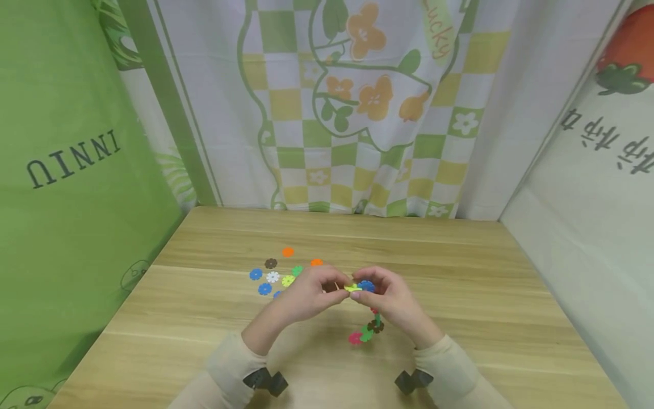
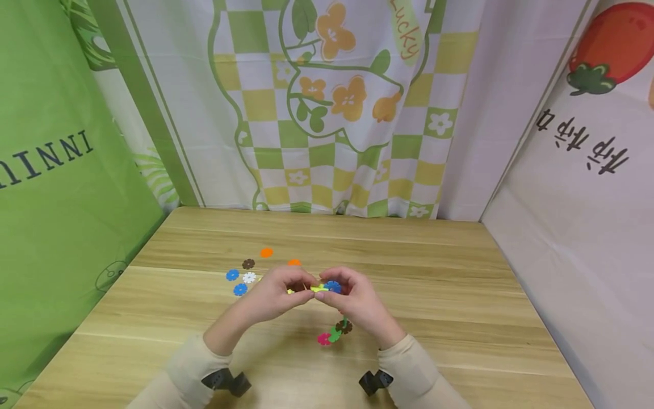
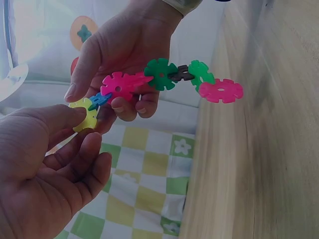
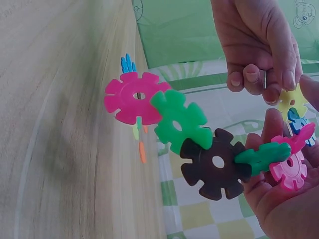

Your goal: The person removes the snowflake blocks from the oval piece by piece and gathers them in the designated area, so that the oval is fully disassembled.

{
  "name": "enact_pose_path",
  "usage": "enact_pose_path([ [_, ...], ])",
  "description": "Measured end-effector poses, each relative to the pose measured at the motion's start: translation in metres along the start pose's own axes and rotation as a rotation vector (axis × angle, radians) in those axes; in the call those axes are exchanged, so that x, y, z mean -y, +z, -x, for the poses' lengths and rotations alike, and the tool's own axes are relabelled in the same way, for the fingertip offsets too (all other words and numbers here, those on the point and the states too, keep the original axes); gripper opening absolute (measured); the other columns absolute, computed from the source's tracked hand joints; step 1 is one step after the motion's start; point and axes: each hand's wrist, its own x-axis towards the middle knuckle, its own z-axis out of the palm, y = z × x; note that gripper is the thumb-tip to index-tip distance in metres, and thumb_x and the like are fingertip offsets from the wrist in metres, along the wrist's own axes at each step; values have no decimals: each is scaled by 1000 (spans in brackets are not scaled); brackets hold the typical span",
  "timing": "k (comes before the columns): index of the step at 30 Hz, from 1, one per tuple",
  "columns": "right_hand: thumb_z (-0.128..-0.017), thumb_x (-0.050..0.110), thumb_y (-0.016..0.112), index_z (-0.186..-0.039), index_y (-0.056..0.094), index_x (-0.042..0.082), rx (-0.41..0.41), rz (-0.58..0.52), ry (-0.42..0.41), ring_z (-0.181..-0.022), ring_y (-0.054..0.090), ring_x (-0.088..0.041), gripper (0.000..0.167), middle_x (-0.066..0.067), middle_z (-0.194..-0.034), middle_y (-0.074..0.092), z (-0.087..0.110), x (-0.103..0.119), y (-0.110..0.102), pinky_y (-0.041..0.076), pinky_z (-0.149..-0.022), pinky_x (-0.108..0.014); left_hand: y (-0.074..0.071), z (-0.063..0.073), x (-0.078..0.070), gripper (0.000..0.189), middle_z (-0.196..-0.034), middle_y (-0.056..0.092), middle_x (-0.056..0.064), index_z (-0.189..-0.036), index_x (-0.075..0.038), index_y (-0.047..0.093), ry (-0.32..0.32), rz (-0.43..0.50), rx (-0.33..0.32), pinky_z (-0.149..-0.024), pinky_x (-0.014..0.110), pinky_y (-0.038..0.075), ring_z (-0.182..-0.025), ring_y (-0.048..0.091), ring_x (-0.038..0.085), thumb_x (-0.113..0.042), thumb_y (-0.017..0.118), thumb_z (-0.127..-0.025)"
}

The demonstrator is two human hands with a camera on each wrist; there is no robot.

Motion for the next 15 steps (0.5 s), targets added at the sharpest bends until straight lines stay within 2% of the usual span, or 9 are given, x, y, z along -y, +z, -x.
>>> enact_pose_path([
  [10,-90,17,73,-121,62,7,-2,-36,-3,-74,58,-16,34,-13,-107,64,2,-2,-1,49,-60,-24,5,-1,0,15,-103,68,-5,-107,-10,72,-36,-30,-34,-73,26,55,-84,64,7,-14,67,-94],
  [15,-89,14,74,-124,59,1,2,-49,5,-83,63,-20,40,-18,-109,63,2,-2,-2,55,-70,-29,4,-1,2,12,-92,69,-9,-103,-10,73,-59,-14,-68,-72,28,55,-81,64,8,-17,67,-95],
])
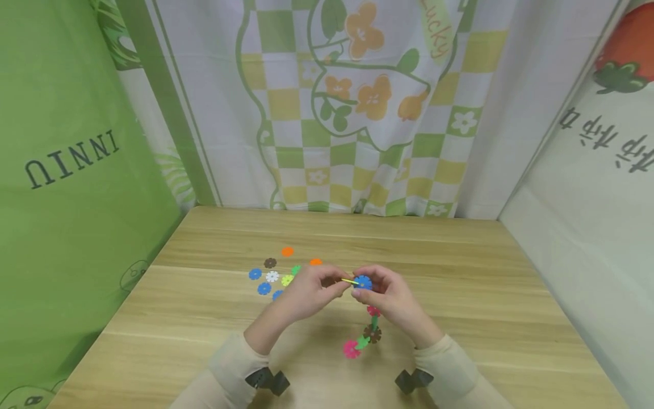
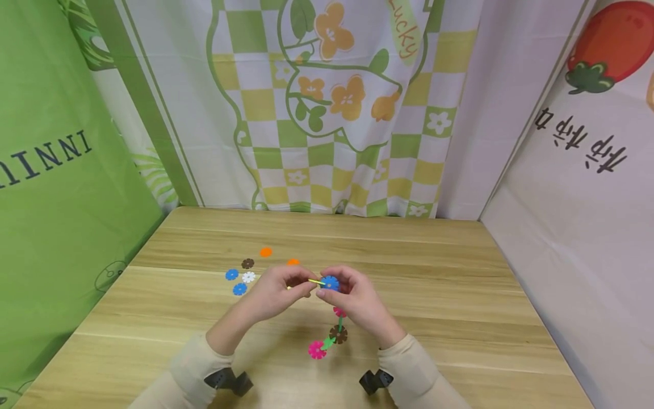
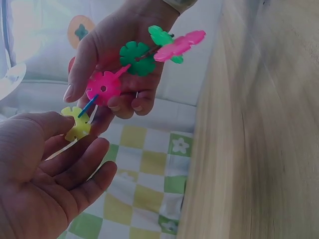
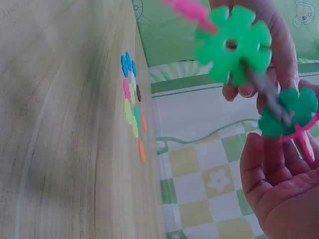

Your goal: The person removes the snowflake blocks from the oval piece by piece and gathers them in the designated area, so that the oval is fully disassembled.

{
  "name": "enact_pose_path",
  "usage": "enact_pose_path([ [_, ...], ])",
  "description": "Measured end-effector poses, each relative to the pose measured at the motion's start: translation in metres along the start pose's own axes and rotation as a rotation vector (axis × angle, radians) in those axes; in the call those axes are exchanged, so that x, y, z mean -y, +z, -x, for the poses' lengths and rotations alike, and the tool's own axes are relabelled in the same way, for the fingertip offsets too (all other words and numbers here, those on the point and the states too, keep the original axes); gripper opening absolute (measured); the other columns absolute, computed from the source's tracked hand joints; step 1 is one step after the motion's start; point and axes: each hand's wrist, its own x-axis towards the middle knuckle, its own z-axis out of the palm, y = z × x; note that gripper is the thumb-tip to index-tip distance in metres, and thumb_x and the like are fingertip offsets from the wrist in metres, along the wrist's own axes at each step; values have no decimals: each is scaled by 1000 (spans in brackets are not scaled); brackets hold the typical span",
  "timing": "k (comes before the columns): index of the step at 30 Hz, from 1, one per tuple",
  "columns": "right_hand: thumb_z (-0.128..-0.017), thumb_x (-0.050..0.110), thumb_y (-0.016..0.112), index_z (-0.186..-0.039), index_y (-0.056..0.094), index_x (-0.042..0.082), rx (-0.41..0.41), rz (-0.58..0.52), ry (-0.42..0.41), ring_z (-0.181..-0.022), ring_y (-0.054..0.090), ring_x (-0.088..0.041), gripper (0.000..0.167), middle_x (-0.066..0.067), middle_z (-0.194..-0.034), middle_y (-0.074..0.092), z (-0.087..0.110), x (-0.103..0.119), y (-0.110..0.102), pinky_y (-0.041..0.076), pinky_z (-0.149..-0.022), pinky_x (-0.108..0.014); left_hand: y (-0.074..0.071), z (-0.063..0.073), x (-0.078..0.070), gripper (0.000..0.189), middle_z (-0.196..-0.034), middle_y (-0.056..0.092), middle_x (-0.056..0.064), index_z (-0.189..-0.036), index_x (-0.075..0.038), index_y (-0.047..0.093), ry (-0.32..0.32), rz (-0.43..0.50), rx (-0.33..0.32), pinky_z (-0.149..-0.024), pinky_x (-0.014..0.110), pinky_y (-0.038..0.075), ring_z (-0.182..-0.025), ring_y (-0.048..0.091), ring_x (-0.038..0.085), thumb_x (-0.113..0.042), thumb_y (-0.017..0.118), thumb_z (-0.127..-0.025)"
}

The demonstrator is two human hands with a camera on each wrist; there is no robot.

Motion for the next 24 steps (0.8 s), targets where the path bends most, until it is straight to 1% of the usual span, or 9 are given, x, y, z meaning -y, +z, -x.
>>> enact_pose_path([
  [2,-89,13,73,-125,57,-2,3,-3,6,-87,65,-22,42,-22,-111,62,0,0,0,56,-76,-33,-1,0,2,13,-88,68,-11,-103,-9,73,-7,2,-8,-69,28,56,-78,64,8,-18,67,-95],
  [6,-90,12,73,-127,55,-5,6,-8,9,-89,65,-22,44,-28,-114,59,-1,-2,1,57,-78,-35,-2,0,5,16,-88,69,-9,-103,-6,73,-13,9,-14,-69,28,56,-78,65,8,-19,66,-95],
  [9,-90,12,73,-128,54,-4,7,-4,10,-89,65,-22,45,-26,-113,60,-2,-2,1,57,-78,-36,-3,0,5,16,-91,70,-7,-103,-5,72,-19,21,-16,-70,28,56,-79,65,8,-17,66,-95],
  [15,-90,13,73,-128,54,-3,-7,11,7,-89,65,-24,45,-21,-110,63,-2,-1,1,57,-77,-36,-5,0,4,10,-88,68,-9,-101,-10,72,-29,32,-19,-68,29,56,-78,65,8,-15,66,-94],
  [19,-89,10,73,-128,54,-5,-21,-2,3,-86,65,-23,45,-18,-106,64,-2,-2,1,57,-75,-37,-5,0,5,13,-88,69,-8,-101,-6,72,-32,34,-12,-67,29,56,-77,65,9,-15,66,-94],
  [22,-89,9,73,-127,55,-5,-24,-16,-3,-83,65,-22,44,-17,-104,63,-2,-2,1,57,-75,-40,-5,1,6,14,-91,70,-5,-101,-4,72,-42,35,-9,-67,29,56,-78,65,9,-14,66,-94],
  [24,-89,8,73,-126,55,-6,-24,-25,-6,-83,65,-21,44,-17,-103,63,-3,-2,1,57,-75,-41,-6,1,6,12,-92,70,-1,-100,-5,72,-48,38,-11,-67,29,56,-78,65,9,-14,66,-94],
])
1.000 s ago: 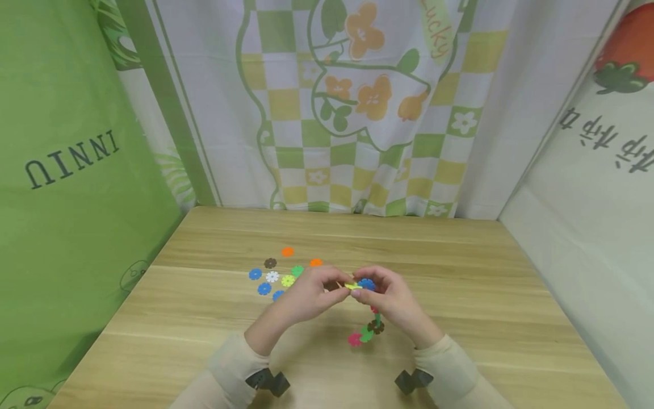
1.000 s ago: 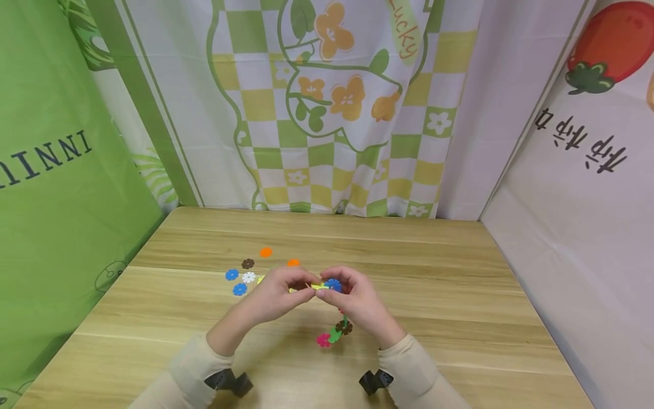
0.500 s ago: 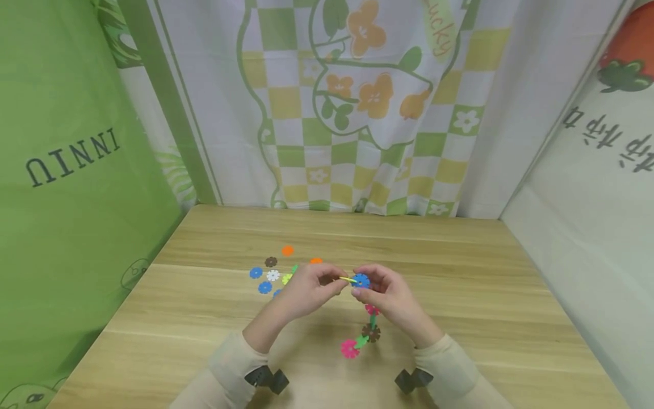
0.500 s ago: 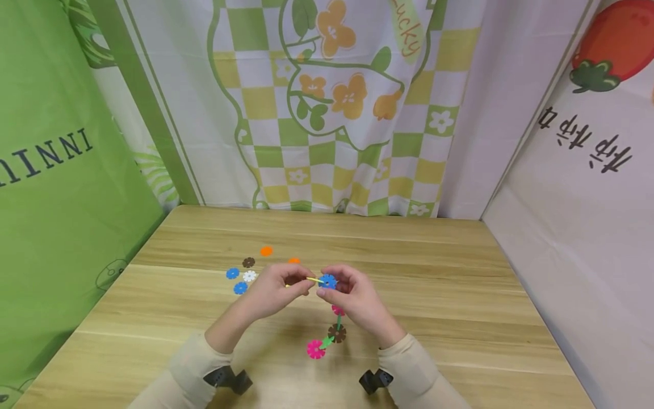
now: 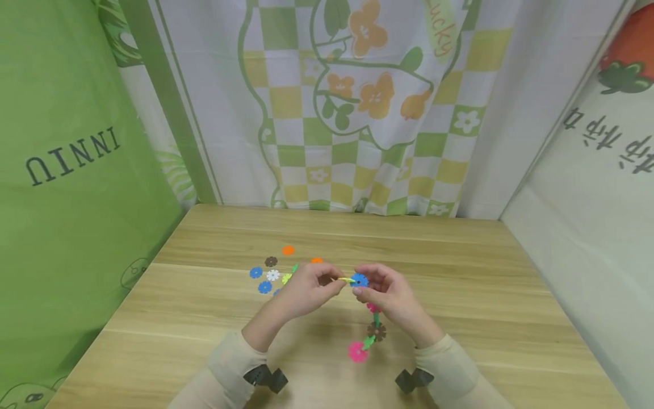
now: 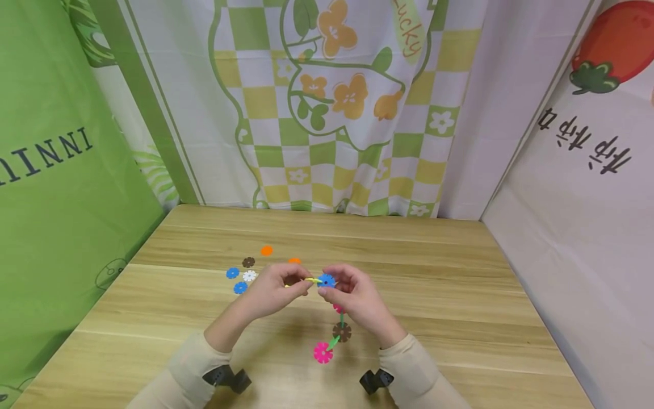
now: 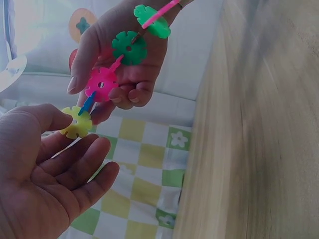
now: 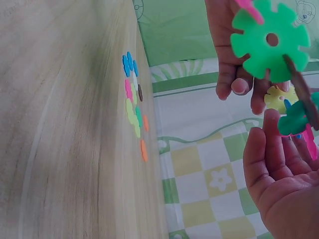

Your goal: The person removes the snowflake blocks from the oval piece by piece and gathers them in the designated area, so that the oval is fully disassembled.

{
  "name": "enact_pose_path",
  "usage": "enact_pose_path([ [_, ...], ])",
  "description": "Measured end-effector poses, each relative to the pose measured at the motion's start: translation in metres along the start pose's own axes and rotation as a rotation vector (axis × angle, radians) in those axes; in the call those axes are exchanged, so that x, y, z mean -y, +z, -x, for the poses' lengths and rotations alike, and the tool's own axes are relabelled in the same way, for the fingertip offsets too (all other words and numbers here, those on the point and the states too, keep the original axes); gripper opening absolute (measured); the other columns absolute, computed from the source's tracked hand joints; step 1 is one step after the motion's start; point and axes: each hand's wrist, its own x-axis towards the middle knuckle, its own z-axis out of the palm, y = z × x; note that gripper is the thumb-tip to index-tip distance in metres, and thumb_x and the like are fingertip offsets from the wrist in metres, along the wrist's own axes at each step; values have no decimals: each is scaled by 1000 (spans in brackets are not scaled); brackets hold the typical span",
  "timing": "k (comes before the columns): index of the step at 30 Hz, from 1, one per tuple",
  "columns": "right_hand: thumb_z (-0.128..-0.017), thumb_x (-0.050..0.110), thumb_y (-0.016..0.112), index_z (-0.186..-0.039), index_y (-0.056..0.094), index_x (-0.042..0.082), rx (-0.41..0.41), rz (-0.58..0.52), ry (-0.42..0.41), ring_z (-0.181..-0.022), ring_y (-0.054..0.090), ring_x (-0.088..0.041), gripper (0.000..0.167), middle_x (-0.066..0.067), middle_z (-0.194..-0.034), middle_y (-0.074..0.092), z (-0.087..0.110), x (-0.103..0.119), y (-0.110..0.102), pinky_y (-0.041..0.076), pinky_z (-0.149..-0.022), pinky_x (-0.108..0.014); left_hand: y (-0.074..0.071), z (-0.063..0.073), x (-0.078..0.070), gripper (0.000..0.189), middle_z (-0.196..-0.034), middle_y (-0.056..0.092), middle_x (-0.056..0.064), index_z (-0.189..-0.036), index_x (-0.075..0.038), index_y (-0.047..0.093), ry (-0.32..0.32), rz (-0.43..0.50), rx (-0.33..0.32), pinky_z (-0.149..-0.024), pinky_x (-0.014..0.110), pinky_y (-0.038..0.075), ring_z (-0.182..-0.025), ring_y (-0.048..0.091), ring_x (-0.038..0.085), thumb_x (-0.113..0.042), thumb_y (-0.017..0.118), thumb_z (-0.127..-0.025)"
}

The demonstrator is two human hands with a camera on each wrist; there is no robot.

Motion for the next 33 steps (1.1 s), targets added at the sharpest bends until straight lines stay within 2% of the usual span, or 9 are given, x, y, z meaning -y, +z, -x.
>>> enact_pose_path([
  [4,-89,8,73,-126,56,-5,-3,-16,7,-83,66,-21,43,-18,-104,63,0,0,0,58,-75,-38,0,0,0,9,-92,70,0,-98,-8,72,-9,3,-1,-68,29,56,-79,65,9,-14,66,-93],
  [9,-89,11,74,-124,58,-1,-4,-3,17,-84,66,-22,40,-18,-104,63,0,0,0,57,-76,-39,-1,0,0,10,-82,67,-5,-99,-9,71,-20,7,20,-66,29,55,-76,64,12,-16,65,-95],
  [15,-89,11,74,-124,58,-4,1,21,14,-84,66,-23,42,-16,-103,65,1,0,-1,57,-74,-33,0,-2,-1,22,-87,69,-3,-107,-14,70,-79,43,64,-61,32,54,-75,67,18,-32,67,-94],
  [19,-89,11,73,-125,57,-5,20,23,10,-84,66,-23,42,-17,-104,64,1,-1,-1,57,-74,-32,2,-3,2,24,-92,70,-5,-105,-20,70,-114,84,82,-63,34,54,-77,68,20,-41,65,-94],
  [23,-90,11,72,-126,57,-5,35,14,7,-85,65,-23,42,-18,-104,63,1,-1,0,57,-75,-33,2,-4,6,22,-95,70,-4,-103,-20,71,-121,162,95,-71,40,56,-81,68,28,-39,65,-95],
  [26,-90,12,73,-126,56,-5,33,14,10,-85,65,-24,43,-18,-104,63,1,-1,0,57,-75,-33,1,-5,8,21,-96,71,-2,-104,-20,73,-119,207,106,-75,43,56,-83,68,28,-37,67,-94],
  [33,-89,15,74,-124,59,1,23,44,15,-85,66,-25,41,-16,-103,64,-1,-3,1,57,-74,-35,-2,-4,8,21,-97,71,-3,-106,-21,75,-107,212,114,-70,40,53,-85,65,25,-37,67,-94],
])
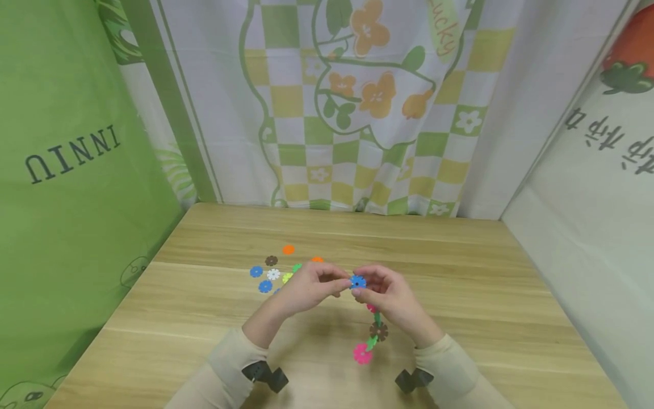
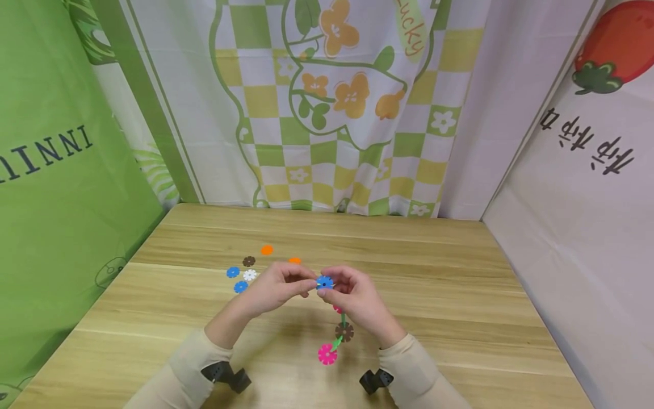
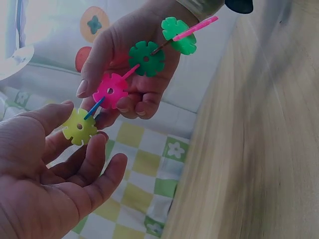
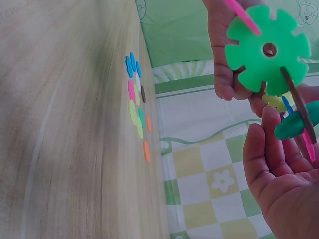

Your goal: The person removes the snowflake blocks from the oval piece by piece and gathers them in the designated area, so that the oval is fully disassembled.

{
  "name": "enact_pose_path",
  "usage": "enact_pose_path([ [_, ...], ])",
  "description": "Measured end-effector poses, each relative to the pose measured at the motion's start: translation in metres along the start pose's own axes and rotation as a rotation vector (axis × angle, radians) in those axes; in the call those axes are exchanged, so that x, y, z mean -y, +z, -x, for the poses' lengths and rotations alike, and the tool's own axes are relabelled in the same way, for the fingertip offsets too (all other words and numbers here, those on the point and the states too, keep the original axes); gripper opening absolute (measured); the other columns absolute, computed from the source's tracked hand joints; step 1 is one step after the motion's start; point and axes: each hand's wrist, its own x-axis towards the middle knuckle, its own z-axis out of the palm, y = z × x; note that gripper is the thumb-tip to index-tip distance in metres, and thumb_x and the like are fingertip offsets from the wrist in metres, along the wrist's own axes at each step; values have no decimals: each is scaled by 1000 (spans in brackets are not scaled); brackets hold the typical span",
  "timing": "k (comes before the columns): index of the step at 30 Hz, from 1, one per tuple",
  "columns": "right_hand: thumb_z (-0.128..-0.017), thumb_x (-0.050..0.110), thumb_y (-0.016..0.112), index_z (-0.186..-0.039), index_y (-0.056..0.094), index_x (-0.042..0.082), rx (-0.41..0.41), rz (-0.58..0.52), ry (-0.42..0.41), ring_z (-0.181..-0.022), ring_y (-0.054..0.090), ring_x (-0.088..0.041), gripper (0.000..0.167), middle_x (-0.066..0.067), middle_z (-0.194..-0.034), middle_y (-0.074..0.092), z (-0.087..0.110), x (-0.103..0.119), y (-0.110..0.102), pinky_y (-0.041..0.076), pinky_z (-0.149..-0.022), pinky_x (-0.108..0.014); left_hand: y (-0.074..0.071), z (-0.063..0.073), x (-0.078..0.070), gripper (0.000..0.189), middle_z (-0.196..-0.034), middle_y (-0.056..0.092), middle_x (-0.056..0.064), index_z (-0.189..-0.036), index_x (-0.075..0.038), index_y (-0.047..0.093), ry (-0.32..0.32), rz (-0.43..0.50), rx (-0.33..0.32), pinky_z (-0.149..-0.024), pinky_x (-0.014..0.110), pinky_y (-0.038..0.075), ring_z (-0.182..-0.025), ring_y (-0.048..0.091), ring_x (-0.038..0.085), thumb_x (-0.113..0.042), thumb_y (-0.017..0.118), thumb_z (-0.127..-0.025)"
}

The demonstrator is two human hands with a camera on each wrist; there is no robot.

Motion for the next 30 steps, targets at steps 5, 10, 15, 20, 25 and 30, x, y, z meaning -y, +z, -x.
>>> enact_pose_path([
  [5,-90,14,73,-125,58,-2,-1,11,-3,-85,66,-25,42,-17,-104,64,0,-1,1,57,-76,-37,-1,1,0,20,-98,70,-3,-104,-23,77,-5,-16,-4,-65,34,48,-84,62,22,-37,67,-94],
  [10,-90,12,73,-124,57,-5,-1,11,-6,-86,66,-24,41,-19,-104,64,0,0,1,57,-75,-33,-2,1,1,19,-94,69,-2,-103,-25,78,7,-20,-6,-61,30,43,-81,59,20,-37,67,-94],
  [15,-90,12,73,-123,58,-4,-1,19,-8,-85,65,-24,40,-18,-103,64,-1,0,1,57,-74,-32,-2,1,0,18,-87,67,0,-99,-24,79,17,-23,-3,-61,29,41,-78,54,18,-36,67,-94],
  [20,-90,13,73,-122,60,-1,-3,27,-8,-84,66,-24,37,-18,-103,65,-1,2,0,57,-72,-31,-2,-2,-1,20,-80,63,2,-88,-20,78,47,-25,2,-61,28,40,-75,50,16,-34,66,-95],
  [25,-90,14,73,-124,58,-4,-2,39,4,-83,66,-24,42,-17,-102,65,0,3,1,55,-67,-27,-3,-2,-2,21,-82,64,3,-90,-17,78,39,-28,8,-63,29,45,-78,55,17,-33,66,-95],
  [30,-91,16,72,-124,58,-4,-2,37,10,-85,66,-27,41,-16,-103,65,0,2,0,55,-67,-27,-3,-1,0,21,-91,68,1,-94,-15,79,49,-14,18,-71,38,53,-84,61,18,-30,64,-97],
])
